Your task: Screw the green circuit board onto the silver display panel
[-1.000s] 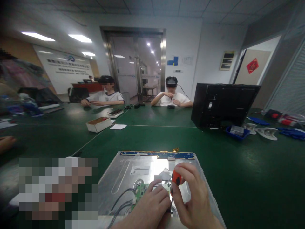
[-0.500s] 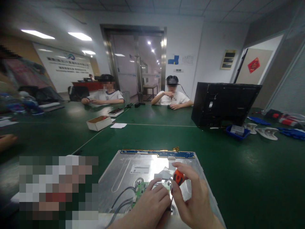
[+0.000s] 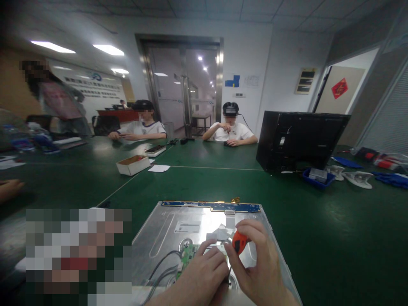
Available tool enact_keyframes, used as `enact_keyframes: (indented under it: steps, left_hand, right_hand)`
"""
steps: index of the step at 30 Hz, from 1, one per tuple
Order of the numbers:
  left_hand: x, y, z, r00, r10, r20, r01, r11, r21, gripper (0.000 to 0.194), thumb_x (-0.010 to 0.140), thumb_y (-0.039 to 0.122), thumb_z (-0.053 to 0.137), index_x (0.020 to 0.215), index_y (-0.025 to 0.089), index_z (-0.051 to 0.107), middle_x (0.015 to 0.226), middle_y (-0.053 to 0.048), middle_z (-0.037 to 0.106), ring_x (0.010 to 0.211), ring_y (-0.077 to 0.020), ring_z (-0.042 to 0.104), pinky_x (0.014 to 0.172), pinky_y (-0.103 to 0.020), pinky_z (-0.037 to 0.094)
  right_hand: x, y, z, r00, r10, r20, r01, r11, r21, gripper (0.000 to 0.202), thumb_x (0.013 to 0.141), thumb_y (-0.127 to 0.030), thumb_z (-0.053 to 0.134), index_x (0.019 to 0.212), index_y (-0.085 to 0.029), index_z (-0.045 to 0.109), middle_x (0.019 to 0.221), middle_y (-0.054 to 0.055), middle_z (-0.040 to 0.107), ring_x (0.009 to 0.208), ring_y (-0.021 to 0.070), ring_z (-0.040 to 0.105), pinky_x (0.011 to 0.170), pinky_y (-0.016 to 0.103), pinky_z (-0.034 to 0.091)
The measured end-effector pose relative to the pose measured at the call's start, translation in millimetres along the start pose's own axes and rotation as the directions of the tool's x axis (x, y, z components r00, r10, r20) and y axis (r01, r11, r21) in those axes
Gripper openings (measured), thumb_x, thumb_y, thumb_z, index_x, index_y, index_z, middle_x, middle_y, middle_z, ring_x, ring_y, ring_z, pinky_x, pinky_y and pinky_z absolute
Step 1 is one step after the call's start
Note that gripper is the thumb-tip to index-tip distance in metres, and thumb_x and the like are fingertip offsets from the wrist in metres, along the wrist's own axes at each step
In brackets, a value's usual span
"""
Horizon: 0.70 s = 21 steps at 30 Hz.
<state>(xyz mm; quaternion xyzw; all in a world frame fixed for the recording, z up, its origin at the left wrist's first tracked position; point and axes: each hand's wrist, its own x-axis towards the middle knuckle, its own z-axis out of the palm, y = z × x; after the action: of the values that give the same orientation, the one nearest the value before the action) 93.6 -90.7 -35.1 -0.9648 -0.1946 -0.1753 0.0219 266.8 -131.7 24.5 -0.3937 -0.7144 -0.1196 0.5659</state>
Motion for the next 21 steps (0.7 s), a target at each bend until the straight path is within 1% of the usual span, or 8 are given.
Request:
enact_keyframes:
  steps: [2, 4, 7, 10, 12, 16, 18, 21]
  left_hand:
    - [-0.1, 0.3, -0.1, 1.000, -0.005, 0.005, 0.005, 1.000, 0.001, 0.018, 0.083, 0.028, 0.068, 0.095, 0.019, 0.059, 0.094, -0.005, 0.070, 0.090, -0.0237, 0.063, 0.108, -0.045, 0.033]
    - [0.1, 0.4, -0.7, 1.000, -0.005, 0.000, 0.005, 1.000, -0.001, 0.019, 0.083, 0.029, 0.068, 0.095, 0.019, 0.059, 0.094, -0.005, 0.070, 0.090, -0.0239, 0.063, 0.108, -0.045, 0.034]
    - [1.0, 0.5, -2.3, 1.000, -0.001, -0.004, 0.001, 1.000, -0.001, 0.017, 0.084, 0.030, 0.069, 0.093, 0.018, 0.059, 0.091, -0.004, 0.069, 0.089, -0.0237, 0.063, 0.107, -0.045, 0.034]
    - [2.0, 1.0, -5.2, 1.000, -0.007, 0.026, 0.007, 1.000, 0.006, 0.015, 0.088, 0.031, 0.067, 0.092, 0.018, 0.060, 0.091, -0.004, 0.069, 0.089, -0.0232, 0.062, 0.106, -0.045, 0.035]
    - [2.3, 1.5, -7.0, 0.999, -0.008, 0.040, 0.007, 1.000, 0.013, 0.016, 0.090, 0.032, 0.066, 0.094, 0.018, 0.061, 0.093, -0.004, 0.069, 0.089, -0.0230, 0.062, 0.106, -0.046, 0.035]
    - [2.3, 1.3, -8.1, 0.999, 0.004, 0.034, -0.004, 1.000, 0.007, 0.021, 0.087, 0.031, 0.068, 0.100, 0.017, 0.061, 0.098, -0.005, 0.070, 0.091, -0.0232, 0.063, 0.106, -0.045, 0.036]
    - [2.3, 0.8, -7.9, 0.999, 0.007, 0.045, -0.007, 1.000, 0.008, 0.022, 0.086, 0.030, 0.069, 0.101, 0.016, 0.061, 0.100, -0.006, 0.070, 0.093, -0.0233, 0.063, 0.105, -0.045, 0.036]
    - [2.4, 0.2, -7.5, 0.998, 0.001, 0.061, -0.002, 1.000, 0.019, 0.020, 0.086, 0.028, 0.070, 0.099, 0.016, 0.062, 0.102, -0.005, 0.070, 0.096, -0.0232, 0.063, 0.106, -0.044, 0.035]
  right_hand:
    - [2.0, -1.1, -1.1, 1.000, -0.024, 0.018, 0.024, 0.999, -0.027, 0.031, 0.092, -0.015, 0.061, 0.122, -0.019, 0.053, 0.110, 0.009, 0.058, 0.097, 0.0184, 0.063, 0.074, 0.027, 0.059]
    - [3.4, -2.4, -2.5, 0.999, -0.033, 0.036, 0.035, 0.998, -0.056, 0.030, 0.093, -0.014, 0.058, 0.123, -0.020, 0.055, 0.112, 0.009, 0.057, 0.095, 0.0180, 0.063, 0.069, 0.026, 0.059]
    - [4.7, -4.2, -4.4, 0.998, -0.031, 0.061, 0.035, 0.997, -0.067, 0.032, 0.094, -0.014, 0.055, 0.125, -0.019, 0.056, 0.108, 0.009, 0.059, 0.087, 0.0174, 0.066, 0.063, 0.026, 0.059]
    - [4.1, -4.7, -5.4, 0.996, -0.014, 0.087, 0.018, 0.999, -0.050, 0.032, 0.095, -0.016, 0.052, 0.126, -0.018, 0.054, 0.103, 0.009, 0.064, 0.073, 0.0153, 0.067, 0.061, 0.027, 0.059]
    - [2.1, -3.7, -5.1, 0.996, 0.002, 0.086, 0.003, 0.998, -0.055, 0.030, 0.095, -0.020, 0.053, 0.125, -0.017, 0.054, 0.102, 0.009, 0.067, 0.069, 0.0153, 0.067, 0.060, 0.028, 0.060]
    - [-2.7, -0.4, -2.3, 1.000, 0.021, 0.012, -0.020, 0.997, -0.078, 0.031, 0.092, -0.025, 0.064, 0.120, -0.019, 0.055, 0.096, 0.008, 0.070, 0.077, 0.0198, 0.072, 0.062, 0.030, 0.062]
    - [-3.0, 0.2, -1.2, 1.000, 0.007, -0.006, -0.007, 0.998, -0.058, 0.030, 0.091, -0.022, 0.064, 0.119, -0.019, 0.054, 0.095, 0.008, 0.070, 0.081, 0.0201, 0.073, 0.066, 0.030, 0.062]
    - [0.0, -1.0, -1.2, 0.999, -0.036, 0.009, 0.036, 0.999, -0.018, 0.030, 0.091, -0.015, 0.061, 0.120, -0.019, 0.055, 0.099, 0.008, 0.069, 0.089, 0.0191, 0.071, 0.072, 0.029, 0.062]
